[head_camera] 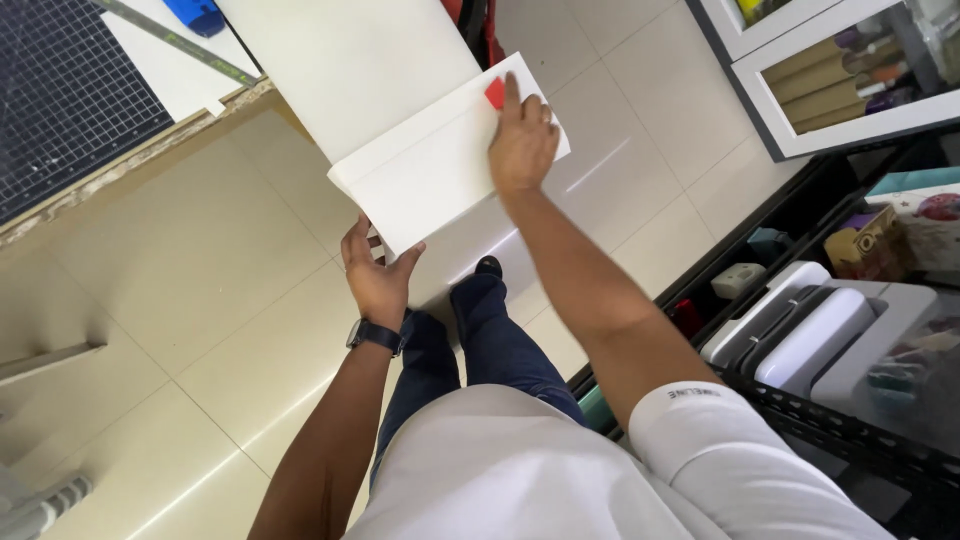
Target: Applying adhesive and white film to a small wooden box and trimming the edges with a utility knife
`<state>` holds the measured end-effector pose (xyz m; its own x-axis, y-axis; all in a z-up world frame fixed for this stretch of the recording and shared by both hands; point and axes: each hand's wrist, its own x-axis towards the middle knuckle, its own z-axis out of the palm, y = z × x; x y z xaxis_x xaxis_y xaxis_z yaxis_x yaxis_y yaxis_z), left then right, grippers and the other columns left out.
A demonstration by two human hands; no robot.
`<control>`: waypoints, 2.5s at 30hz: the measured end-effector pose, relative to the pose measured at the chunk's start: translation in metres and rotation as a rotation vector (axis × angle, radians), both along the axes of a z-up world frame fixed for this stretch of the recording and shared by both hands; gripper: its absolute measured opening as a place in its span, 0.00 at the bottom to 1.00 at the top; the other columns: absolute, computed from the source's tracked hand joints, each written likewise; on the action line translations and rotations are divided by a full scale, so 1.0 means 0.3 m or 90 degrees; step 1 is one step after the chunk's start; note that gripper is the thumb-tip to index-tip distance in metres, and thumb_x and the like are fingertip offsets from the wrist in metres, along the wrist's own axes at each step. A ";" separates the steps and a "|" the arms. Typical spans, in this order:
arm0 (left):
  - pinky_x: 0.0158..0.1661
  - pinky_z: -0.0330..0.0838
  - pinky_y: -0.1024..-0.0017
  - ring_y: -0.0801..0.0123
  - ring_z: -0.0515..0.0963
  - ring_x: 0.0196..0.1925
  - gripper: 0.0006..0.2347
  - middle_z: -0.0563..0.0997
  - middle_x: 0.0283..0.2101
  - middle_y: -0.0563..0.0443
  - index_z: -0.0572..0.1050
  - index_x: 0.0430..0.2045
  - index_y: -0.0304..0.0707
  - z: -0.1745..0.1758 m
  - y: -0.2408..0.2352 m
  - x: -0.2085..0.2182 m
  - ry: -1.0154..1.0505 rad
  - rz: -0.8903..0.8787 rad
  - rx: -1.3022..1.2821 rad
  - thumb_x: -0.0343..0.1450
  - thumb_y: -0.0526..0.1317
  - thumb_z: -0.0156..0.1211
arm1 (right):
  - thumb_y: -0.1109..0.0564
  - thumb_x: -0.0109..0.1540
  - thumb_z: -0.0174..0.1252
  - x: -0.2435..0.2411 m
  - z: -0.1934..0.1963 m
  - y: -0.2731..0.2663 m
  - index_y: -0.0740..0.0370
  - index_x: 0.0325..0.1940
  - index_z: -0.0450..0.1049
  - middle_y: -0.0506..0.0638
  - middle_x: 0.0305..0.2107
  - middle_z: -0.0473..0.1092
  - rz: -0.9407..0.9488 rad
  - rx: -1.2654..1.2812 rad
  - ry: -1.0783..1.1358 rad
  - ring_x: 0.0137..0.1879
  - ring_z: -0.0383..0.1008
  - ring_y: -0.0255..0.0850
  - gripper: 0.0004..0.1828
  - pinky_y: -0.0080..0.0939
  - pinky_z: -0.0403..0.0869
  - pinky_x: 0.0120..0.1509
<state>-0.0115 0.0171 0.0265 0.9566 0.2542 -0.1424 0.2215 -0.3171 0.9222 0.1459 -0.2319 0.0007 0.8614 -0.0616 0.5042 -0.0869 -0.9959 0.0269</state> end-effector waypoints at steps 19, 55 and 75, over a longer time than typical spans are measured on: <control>0.45 0.81 0.68 0.54 0.76 0.55 0.37 0.63 0.62 0.44 0.61 0.67 0.32 -0.084 0.012 0.031 -0.011 0.003 -0.027 0.64 0.38 0.79 | 0.55 0.66 0.47 -0.203 -0.009 0.380 0.45 0.75 0.60 0.46 0.38 0.64 0.262 0.085 0.133 0.46 0.69 0.46 0.30 0.55 0.71 0.47; 0.73 0.43 0.39 0.30 0.44 0.76 0.48 0.50 0.76 0.34 0.49 0.75 0.32 0.189 -0.069 0.057 -0.116 -0.160 0.275 0.65 0.46 0.79 | 0.40 0.60 0.64 -0.151 0.067 -0.289 0.40 0.65 0.74 0.52 0.51 0.76 -0.069 0.519 0.375 0.61 0.75 0.53 0.28 0.53 0.74 0.65; 0.78 0.33 0.57 0.60 0.49 0.80 0.19 0.70 0.68 0.62 0.70 0.61 0.56 -0.087 -0.437 0.663 -0.337 -0.565 0.585 0.82 0.57 0.37 | 0.51 0.65 0.62 -0.122 0.291 -0.400 0.47 0.64 0.75 0.47 0.33 0.72 0.365 0.250 0.266 0.43 0.75 0.47 0.22 0.48 0.74 0.50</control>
